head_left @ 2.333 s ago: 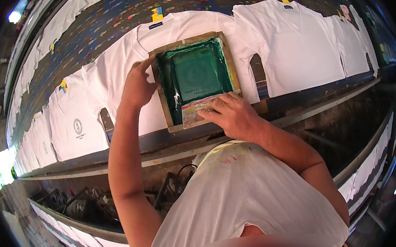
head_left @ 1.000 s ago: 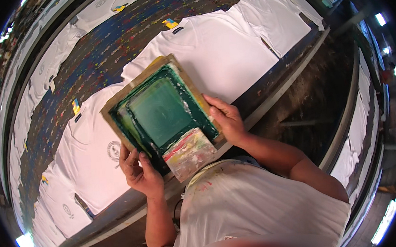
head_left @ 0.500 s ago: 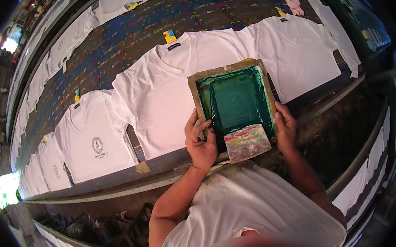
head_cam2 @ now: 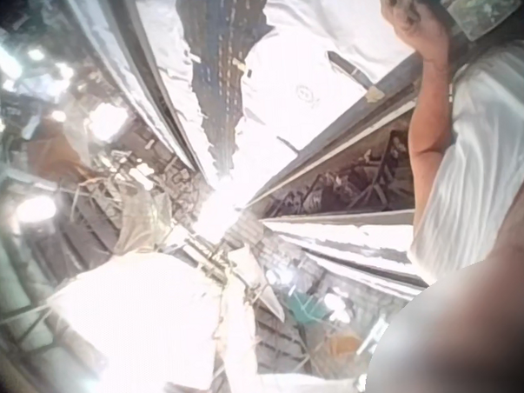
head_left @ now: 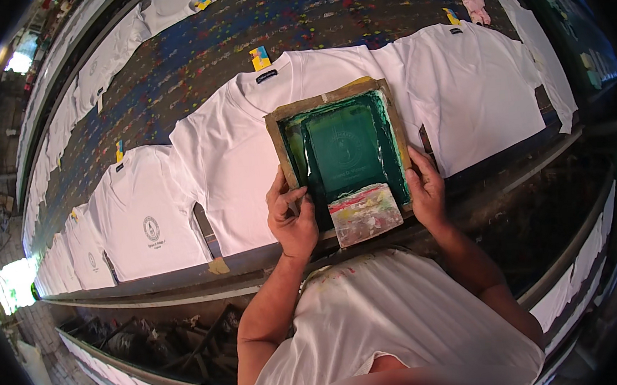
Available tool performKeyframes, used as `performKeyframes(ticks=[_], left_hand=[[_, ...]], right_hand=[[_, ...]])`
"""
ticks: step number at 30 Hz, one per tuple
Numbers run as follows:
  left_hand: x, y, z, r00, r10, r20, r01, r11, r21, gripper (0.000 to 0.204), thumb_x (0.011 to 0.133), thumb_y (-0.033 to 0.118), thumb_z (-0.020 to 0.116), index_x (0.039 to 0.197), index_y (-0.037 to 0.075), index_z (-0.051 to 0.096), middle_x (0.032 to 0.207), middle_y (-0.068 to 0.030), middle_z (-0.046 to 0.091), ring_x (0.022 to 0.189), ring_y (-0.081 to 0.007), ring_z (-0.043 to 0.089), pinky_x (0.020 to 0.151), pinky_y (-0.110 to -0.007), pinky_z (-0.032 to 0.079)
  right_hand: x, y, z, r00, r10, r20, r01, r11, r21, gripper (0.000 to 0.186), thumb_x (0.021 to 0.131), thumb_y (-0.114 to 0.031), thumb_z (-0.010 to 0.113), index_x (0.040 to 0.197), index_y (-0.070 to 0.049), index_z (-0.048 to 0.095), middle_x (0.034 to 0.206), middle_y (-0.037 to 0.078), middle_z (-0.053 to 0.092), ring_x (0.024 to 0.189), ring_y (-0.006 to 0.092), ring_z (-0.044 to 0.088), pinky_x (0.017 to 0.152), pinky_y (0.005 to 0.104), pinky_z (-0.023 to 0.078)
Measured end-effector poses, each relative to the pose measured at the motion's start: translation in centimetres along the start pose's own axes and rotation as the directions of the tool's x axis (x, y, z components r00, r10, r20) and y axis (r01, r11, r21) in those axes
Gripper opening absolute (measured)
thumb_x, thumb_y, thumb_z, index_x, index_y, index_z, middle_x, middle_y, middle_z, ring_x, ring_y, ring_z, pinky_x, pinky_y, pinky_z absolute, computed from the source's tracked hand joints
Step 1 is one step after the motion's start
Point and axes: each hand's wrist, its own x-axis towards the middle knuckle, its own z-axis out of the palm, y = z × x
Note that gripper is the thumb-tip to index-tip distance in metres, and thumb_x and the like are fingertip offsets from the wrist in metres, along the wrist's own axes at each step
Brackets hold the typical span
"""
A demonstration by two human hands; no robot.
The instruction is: The person screen prints a logo onto white t-shirts using a squeegee and a screen printing frame. They repeatedly apply green ink to the screen and pull it across the fabric to transfer the design.
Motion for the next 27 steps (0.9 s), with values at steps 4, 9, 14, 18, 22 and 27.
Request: performKeyframes(ticks=[4,9,14,18,22,27], left_hand=[[0.2,-0.6,0.1,1.000,0.005,-0.001,-0.005,1.000,0.024,0.021,0.095,-0.010,0.074,0.113,0.001,0.079,0.169,-0.0302,0.059,0.155,-0.0377,0.059,0.126,-0.046,0.048],[0.3,-1.0,0.5,1.000,0.016,-0.026,-0.016,1.000,0.009,0.017,0.095,-0.009,0.077,0.109,0.001,0.079,0.167,-0.0312,0.061,0.151,-0.0385,0.062,0.125,-0.046,0.048],[0.2,-1.2,0.6,0.999,0.021,-0.040,-0.020,1.000,0.003,0.016,0.095,-0.007,0.079,0.108,0.001,0.079,0.167,-0.0316,0.061,0.149,-0.0386,0.064,0.124,-0.046,0.049],[0.1,-1.6,0.6,0.999,0.029,-0.035,-0.029,1.000,-0.006,0.014,0.097,-0.008,0.079,0.107,0.002,0.077,0.168,-0.0322,0.060,0.148,-0.0373,0.065,0.123,-0.045,0.050],[0.2,-1.7,0.4,1.000,-0.014,-0.014,0.014,0.999,-0.040,0.014,0.097,-0.009,0.078,0.105,0.003,0.076,0.169,-0.0335,0.059,0.149,-0.0367,0.064,0.124,-0.044,0.049],[0.4,-1.8,0.5,1.000,0.020,-0.003,-0.020,0.999,-0.051,0.014,0.096,-0.011,0.076,0.104,0.001,0.076,0.170,-0.0337,0.058,0.152,-0.0361,0.063,0.125,-0.044,0.048]], right_hand=[[0.3,0.1,0.1,1.000,0.011,-0.003,-0.011,0.999,-0.042,0.048,0.115,-0.006,0.057,0.161,0.008,0.061,0.162,0.020,0.064,0.150,0.0290,0.060,0.130,0.0409,0.042],[0.6,-0.2,-0.1,1.000,0.006,-0.007,-0.006,0.996,-0.089,0.048,0.114,-0.004,0.056,0.160,0.008,0.061,0.160,0.023,0.066,0.150,0.0323,0.063,0.129,0.0417,0.044],[0.8,-0.9,-0.1,0.999,0.050,0.006,-0.050,0.997,-0.054,0.046,0.116,-0.003,0.055,0.160,0.007,0.061,0.160,0.022,0.066,0.150,0.0307,0.063,0.129,0.0409,0.043],[0.7,-1.0,0.0,0.997,0.072,0.021,-0.070,0.996,-0.051,0.049,0.115,-0.003,0.054,0.163,0.007,0.059,0.162,0.019,0.064,0.150,0.0267,0.060,0.130,0.0402,0.041],[0.8,-1.0,0.2,0.999,0.040,-0.004,-0.040,0.997,-0.071,0.047,0.114,-0.001,0.056,0.161,0.006,0.061,0.159,0.021,0.066,0.148,0.0301,0.063,0.129,0.0401,0.044],[0.7,-0.9,0.2,0.999,0.035,-0.020,-0.036,0.997,-0.072,0.046,0.114,-0.001,0.057,0.159,0.005,0.062,0.156,0.021,0.067,0.147,0.0318,0.064,0.128,0.0406,0.045]])
